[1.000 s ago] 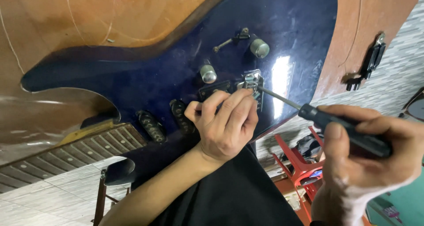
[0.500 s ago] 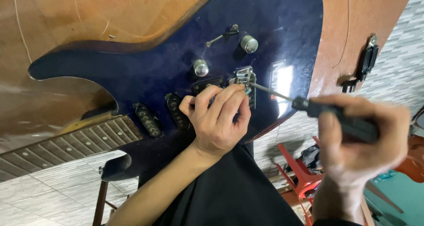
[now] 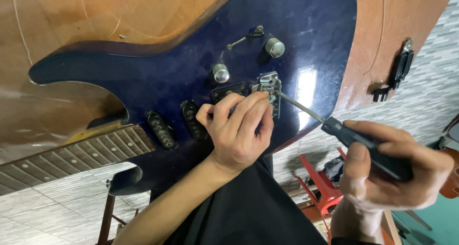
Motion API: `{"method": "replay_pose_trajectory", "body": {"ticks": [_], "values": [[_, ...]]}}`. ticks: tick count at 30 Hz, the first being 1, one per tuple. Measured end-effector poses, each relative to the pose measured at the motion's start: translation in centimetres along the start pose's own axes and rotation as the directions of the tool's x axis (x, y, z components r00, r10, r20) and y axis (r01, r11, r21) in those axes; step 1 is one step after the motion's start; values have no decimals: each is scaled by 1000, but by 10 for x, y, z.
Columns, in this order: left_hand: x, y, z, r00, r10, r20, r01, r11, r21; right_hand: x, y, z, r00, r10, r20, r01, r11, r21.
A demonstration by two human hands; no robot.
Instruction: Reassembling and tightening the bridge of an electric guitar using a screwdriver.
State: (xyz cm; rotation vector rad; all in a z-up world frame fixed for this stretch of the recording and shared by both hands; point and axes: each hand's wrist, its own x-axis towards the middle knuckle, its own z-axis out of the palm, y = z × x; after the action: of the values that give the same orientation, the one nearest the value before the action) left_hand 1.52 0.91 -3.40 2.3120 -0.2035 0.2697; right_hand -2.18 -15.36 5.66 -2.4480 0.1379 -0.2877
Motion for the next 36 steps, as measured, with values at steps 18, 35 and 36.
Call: {"method": "replay_pose_trajectory", "body": {"ticks": [18, 35, 36], "values": [[-5, 4, 4, 1000, 21, 9, -22, 1000, 20, 22, 22, -7, 978, 94, 187, -105, 993, 50], [-4, 3, 3, 1000, 18, 12, -18, 1000, 9, 18, 51, 3, 926, 338, 168, -375, 877, 301], [-4, 3, 3, 1000, 17, 13, -17, 1000, 10, 15, 48, 3, 926, 339, 169, -376, 876, 301]]}}
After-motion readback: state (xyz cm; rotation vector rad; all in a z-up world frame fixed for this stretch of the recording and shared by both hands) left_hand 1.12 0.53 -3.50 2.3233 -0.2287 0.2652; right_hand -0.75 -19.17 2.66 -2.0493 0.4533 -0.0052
